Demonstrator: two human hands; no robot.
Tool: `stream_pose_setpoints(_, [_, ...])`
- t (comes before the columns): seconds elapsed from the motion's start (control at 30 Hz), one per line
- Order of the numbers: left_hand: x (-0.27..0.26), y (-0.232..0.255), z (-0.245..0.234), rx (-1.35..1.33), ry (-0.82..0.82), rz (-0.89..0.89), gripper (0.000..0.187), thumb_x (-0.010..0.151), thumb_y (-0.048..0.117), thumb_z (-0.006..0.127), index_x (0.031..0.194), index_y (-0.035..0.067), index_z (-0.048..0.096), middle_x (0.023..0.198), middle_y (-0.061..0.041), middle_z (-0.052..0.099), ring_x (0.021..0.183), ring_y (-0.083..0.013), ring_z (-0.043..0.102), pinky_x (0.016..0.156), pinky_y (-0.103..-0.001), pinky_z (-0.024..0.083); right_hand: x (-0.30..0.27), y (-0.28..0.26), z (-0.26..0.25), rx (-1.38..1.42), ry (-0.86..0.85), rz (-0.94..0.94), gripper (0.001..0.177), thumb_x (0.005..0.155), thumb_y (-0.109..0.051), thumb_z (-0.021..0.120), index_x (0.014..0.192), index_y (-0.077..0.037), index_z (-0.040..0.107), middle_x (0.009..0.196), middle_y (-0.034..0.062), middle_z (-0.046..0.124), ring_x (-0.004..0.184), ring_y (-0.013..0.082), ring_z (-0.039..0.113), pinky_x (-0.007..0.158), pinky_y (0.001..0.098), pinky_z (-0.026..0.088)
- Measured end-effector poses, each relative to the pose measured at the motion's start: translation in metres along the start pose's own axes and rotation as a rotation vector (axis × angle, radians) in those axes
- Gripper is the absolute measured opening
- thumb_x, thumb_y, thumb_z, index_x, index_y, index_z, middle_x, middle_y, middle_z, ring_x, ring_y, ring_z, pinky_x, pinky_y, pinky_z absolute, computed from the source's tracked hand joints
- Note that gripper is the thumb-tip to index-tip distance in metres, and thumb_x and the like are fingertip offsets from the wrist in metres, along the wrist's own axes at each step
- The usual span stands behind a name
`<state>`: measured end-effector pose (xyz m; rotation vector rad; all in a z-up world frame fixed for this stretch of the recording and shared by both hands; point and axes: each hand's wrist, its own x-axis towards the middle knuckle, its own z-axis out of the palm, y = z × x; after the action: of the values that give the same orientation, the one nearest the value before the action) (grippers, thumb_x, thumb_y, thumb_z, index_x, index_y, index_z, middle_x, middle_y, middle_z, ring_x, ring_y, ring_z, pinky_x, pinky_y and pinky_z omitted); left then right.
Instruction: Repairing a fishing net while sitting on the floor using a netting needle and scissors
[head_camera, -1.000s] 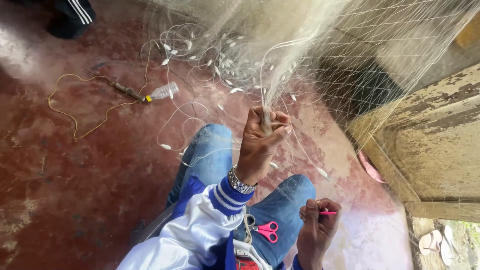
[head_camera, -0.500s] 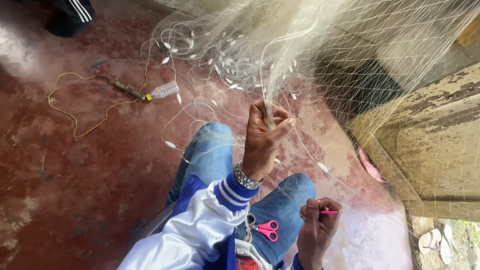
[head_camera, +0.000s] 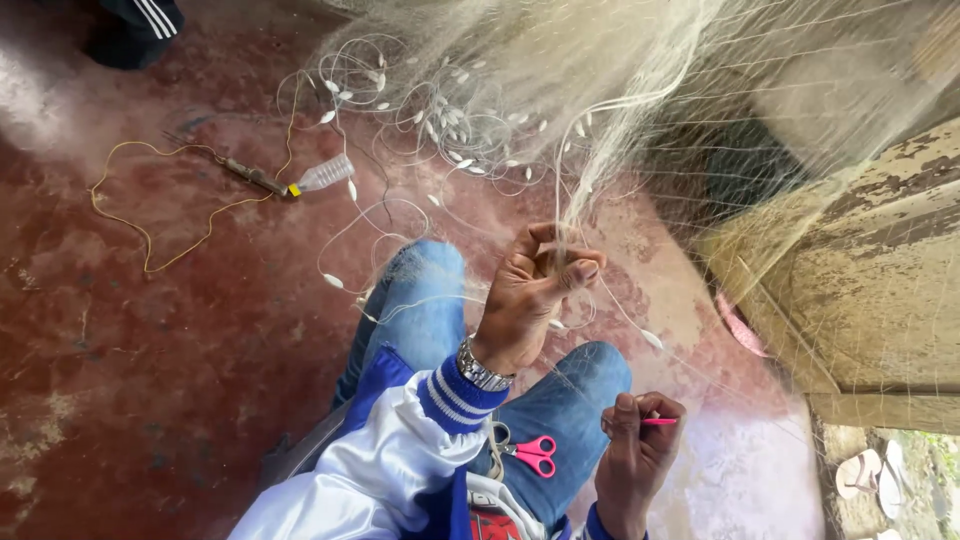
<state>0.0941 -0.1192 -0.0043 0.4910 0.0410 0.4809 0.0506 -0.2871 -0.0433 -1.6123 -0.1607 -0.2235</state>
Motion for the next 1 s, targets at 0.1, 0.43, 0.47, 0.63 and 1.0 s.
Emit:
stream_pose_setpoints(0.1, [-0.003,0.005,-0.002,-0.15,-0.046,-0.039,0.03,0.077,-0.001,0.066,0.102,0.006,0.05,0.09,-0.012,0.064,0.084,-0.0156,0.063,0.077,-0.022,0.05,0.001,0.004,-0.004,-0.001,0.016,0.007,0.016,0.088,-0.011,0.053,0.084,-0.011,0.038,0.075,0.0024,0.037,0.051,0.011,0.04,0.051,0.0256,0.034])
stream_pose_setpoints(0.43, [-0.006,0.035,0.001,-0.398,-0.202,-0.384,0.013,0.084,0.008,0.054,0.092,0.013,0.045,0.076,0.001,0.052,0.059,-0.0091,0.042,0.057,-0.022,0.036,0.0,0.001,-0.001,0.006,0.014,0.009,0.016,0.088,-0.011,0.054,0.084,-0.011,0.039,0.074,0.0015,0.038,0.051,0.011,0.04,0.051,0.0249,0.034])
stream_pose_setpoints(0.47, [-0.004,0.034,0.001,-0.399,-0.261,-0.402,0.015,0.086,0.011,0.052,0.098,0.011,0.044,0.076,0.001,0.048,0.06,-0.0085,0.04,0.058,-0.022,0.037,-0.001,0.0,-0.001,0.01,0.007,0.02,0.015,0.088,-0.012,0.054,0.085,-0.011,0.038,0.067,0.0017,0.037,0.051,0.011,0.039,0.051,0.0246,0.033])
stream_pose_setpoints(0.63, [0.0,0.039,0.002,-0.273,-0.283,-0.532,0.039,0.089,0.02,0.05,0.123,0.005,0.04,0.068,0.003,0.032,0.055,-0.0068,0.031,0.058,-0.021,0.037,-0.001,0.0,-0.005,0.019,0.028,0.046,0.015,0.087,-0.011,0.054,0.086,-0.012,0.039,0.066,0.0012,0.036,0.051,0.0112,0.041,0.051,0.0248,0.033])
stream_pose_setpoints(1.0, [-0.006,0.048,-0.015,0.395,-0.347,-0.205,0.013,0.088,0.018,0.056,0.092,0.006,0.059,0.072,0.002,0.05,0.065,-0.0064,0.043,0.058,-0.018,0.036,-0.004,0.001,-0.006,0.039,-0.038,0.002,0.014,0.088,-0.01,0.053,0.087,-0.011,0.039,0.072,0.001,0.037,0.053,0.011,0.039,0.05,0.0239,0.033])
